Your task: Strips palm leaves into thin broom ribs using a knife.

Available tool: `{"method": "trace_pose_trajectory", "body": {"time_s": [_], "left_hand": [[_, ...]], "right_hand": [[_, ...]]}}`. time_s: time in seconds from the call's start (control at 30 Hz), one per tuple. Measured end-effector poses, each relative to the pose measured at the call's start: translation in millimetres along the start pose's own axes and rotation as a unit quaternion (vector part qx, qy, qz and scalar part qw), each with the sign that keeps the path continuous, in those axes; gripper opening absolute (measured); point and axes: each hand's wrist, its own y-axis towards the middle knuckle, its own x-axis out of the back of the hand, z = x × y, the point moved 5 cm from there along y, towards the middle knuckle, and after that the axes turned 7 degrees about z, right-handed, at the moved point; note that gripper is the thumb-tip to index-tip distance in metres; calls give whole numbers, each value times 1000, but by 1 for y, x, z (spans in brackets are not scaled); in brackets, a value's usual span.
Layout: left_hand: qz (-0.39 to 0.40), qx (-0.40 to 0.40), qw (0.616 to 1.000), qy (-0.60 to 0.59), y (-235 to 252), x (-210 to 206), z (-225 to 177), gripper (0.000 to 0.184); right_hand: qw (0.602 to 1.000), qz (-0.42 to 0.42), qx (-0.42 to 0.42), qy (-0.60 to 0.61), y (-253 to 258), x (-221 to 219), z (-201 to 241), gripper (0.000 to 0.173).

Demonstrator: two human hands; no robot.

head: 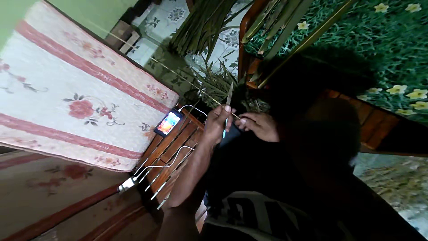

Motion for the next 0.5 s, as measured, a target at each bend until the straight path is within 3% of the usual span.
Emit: {"method": "trace_pose_trajectory", "body": {"time_s": [0.1,0.2,0.3,0.4,0.5], "left_hand": [[16,-17,1000,13,1,-15,8,23],[31,9,999,31,-3,-12,5,19],[-29,12,999,-31,-10,15,-19,31],[-78,-32,995,-48,-15,46,-41,38],[-66,-10,998,-3,-16,34,-26,33]], "right_hand": [[996,-28,9,80,7,-7,-10,34],[994,-67,44,67,4,0,-15,29],[994,-77,70,35,2,5,-20,29],[999,-28,35,27,3,6,-22,28],[996,46,0,78,9,0,-18,29]]}}
